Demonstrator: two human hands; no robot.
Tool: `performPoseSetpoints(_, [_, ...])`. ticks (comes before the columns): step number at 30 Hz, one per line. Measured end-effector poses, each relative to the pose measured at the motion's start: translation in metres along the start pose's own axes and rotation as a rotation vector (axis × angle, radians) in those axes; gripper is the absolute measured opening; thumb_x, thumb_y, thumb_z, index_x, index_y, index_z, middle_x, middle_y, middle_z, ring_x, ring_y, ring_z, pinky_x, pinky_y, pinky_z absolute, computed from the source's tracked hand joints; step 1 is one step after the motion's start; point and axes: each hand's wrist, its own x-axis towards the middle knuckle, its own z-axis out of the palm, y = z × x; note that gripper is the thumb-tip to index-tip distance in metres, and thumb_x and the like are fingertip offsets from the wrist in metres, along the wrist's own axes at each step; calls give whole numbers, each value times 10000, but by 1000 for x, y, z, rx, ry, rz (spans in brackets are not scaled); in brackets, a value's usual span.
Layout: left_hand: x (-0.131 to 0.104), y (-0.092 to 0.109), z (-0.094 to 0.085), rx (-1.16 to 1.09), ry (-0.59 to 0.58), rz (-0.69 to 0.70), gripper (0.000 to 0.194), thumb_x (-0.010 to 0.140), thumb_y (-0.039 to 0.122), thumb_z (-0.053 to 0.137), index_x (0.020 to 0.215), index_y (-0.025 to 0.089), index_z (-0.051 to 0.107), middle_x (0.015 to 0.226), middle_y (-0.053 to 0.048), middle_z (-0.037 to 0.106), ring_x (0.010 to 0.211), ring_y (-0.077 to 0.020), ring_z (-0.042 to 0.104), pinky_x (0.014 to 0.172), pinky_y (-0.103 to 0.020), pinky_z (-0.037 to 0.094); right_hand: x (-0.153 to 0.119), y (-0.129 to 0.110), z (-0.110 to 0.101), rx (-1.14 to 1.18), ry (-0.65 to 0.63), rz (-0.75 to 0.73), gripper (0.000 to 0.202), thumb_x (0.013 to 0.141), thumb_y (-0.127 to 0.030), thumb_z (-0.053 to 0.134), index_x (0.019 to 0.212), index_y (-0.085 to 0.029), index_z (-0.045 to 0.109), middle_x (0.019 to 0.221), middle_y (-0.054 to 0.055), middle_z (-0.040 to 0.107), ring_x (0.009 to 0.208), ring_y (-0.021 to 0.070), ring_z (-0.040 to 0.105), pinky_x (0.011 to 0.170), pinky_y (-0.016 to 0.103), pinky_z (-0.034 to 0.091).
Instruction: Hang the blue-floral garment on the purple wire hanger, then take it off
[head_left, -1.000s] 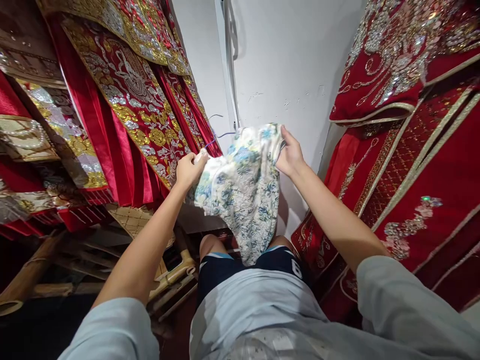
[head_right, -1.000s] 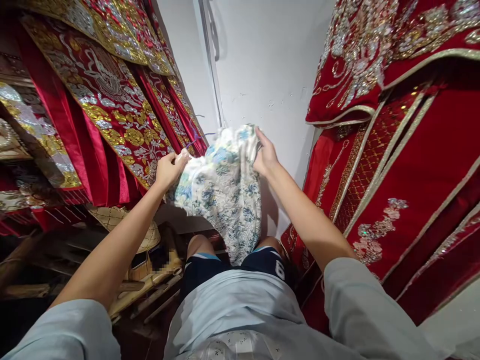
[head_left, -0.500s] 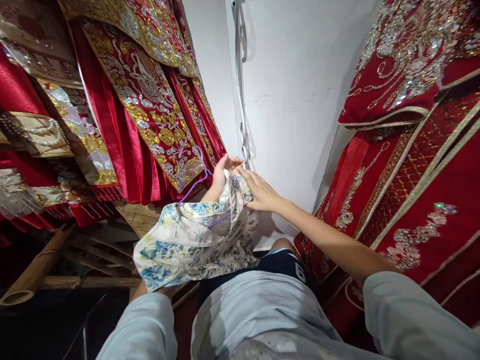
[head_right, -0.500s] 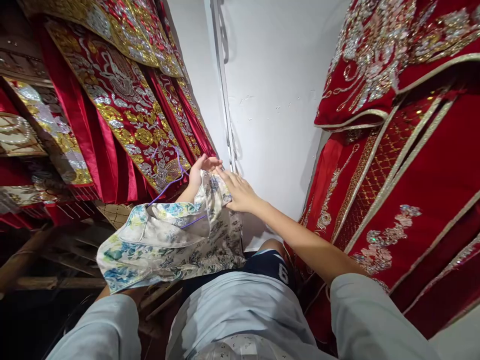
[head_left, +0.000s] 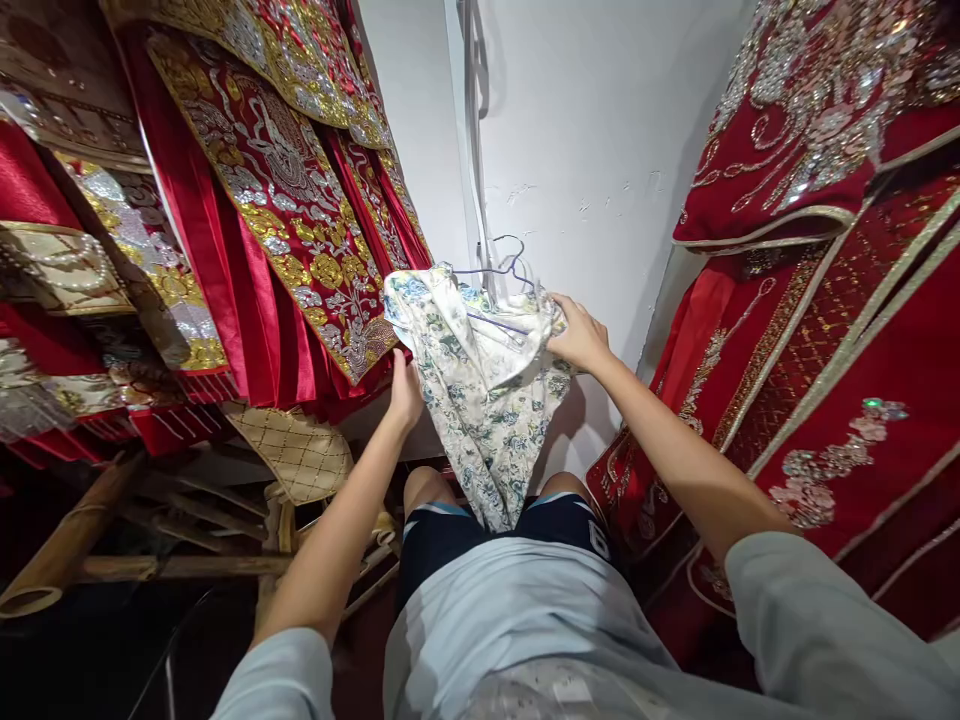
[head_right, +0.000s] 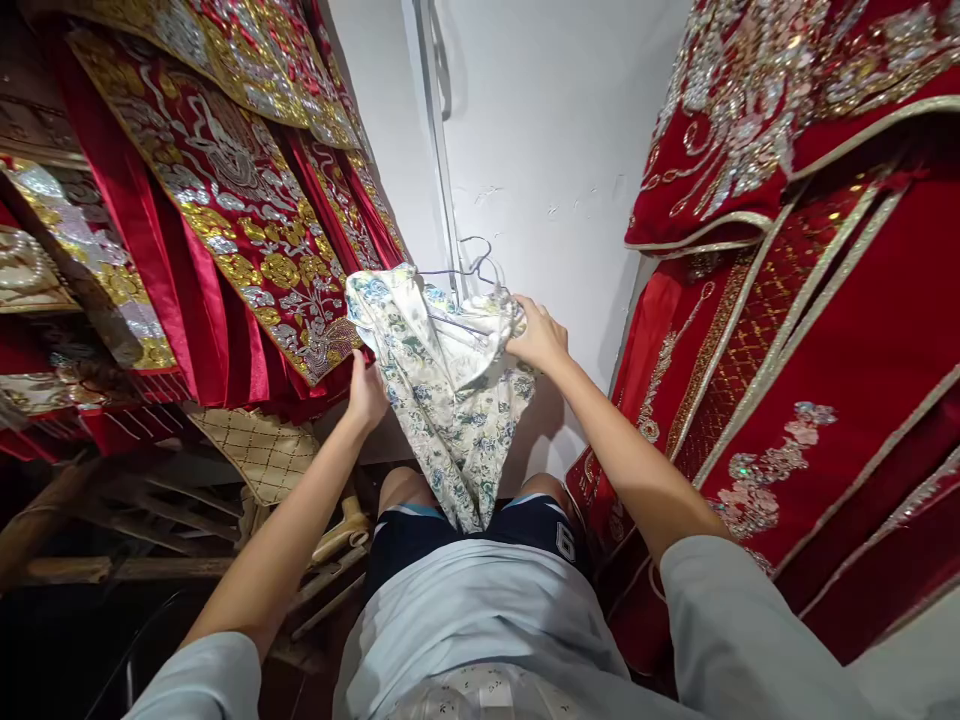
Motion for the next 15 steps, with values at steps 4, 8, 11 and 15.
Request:
performPoseSetpoints(4, [-33, -44, 7, 233, 76, -6, 515, 712, 519, 777, 1058, 144, 705, 1175, -133, 733, 1254, -352, 595, 1109, -461, 412, 7, -12, 3, -2, -15, -38, 859, 707, -555, 711, 1478, -278, 451, 1263, 134, 622, 1115, 390, 606, 894, 483, 490])
performPoseSetpoints(8, [-61, -78, 18, 305, 137, -18, 411, 699, 379, 795, 1024, 148, 693, 1143, -139, 739, 1198, -342, 632, 1052, -442, 450, 5, -8, 3, -11, 26, -65, 837, 721, -529, 708, 1472, -256, 462, 1209, 150, 619, 1106, 400, 598, 861, 475, 495])
performPoseSetpoints(11, [-62, -82, 26, 338, 152, -19, 396, 730, 360, 771, 1054, 153, 677, 1170, -147, 724, 1198, -338, 634, 1029, -431, 464, 11, -4, -1, -8, 44, -70, 797, 710, -441, 723, 1449, -248, 493, 1186, 156, 621, 1085, 404, 602, 850, 478, 498])
performPoseSetpoints(15, [-50, -68, 30, 373, 145, -36, 451, 717, 369, 801, 1078, 144, 651, 1183, -176, 708, 1243, -362, 602, 1036, -447, 461, 27, -8, -8, 10, 17, -86, 759, 700, -389, 725, 1421, -261, 524, 1193, 142, 622, 1088, 403, 606, 884, 505, 501])
